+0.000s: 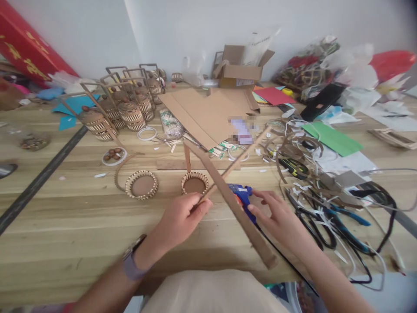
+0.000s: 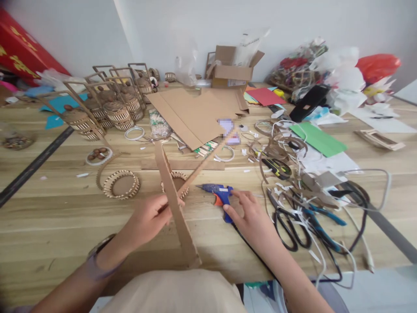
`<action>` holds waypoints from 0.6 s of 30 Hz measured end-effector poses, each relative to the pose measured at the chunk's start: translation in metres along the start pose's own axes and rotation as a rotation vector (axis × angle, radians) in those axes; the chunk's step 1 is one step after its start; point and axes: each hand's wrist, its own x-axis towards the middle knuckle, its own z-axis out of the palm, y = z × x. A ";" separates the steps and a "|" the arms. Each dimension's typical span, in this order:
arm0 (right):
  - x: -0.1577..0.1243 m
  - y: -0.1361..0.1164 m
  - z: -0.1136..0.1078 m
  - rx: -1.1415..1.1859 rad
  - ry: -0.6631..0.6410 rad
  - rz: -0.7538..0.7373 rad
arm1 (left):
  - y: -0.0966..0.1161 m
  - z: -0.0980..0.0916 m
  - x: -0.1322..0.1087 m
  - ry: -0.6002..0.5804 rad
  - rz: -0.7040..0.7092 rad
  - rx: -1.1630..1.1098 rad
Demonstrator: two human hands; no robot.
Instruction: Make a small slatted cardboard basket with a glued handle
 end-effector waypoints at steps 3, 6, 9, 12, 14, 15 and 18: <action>-0.006 -0.025 0.010 0.122 -0.193 -0.135 | 0.014 0.021 -0.008 -0.141 0.071 0.010; -0.008 -0.044 0.022 0.317 -0.315 -0.149 | 0.016 0.035 -0.011 -0.249 0.121 0.055; 0.000 -0.048 0.023 0.275 -0.265 -0.178 | 0.003 0.026 -0.010 -0.183 0.194 0.220; 0.013 -0.050 0.017 0.130 -0.211 -0.256 | -0.016 0.003 -0.008 0.013 0.229 0.431; 0.023 -0.054 0.017 0.061 -0.235 -0.339 | -0.027 -0.009 -0.006 0.109 0.202 0.534; 0.028 -0.056 0.018 0.037 -0.255 -0.379 | -0.032 -0.012 -0.004 0.116 0.189 0.563; 0.040 -0.059 0.029 -0.023 -0.306 -0.481 | -0.038 -0.011 0.000 0.042 0.169 0.586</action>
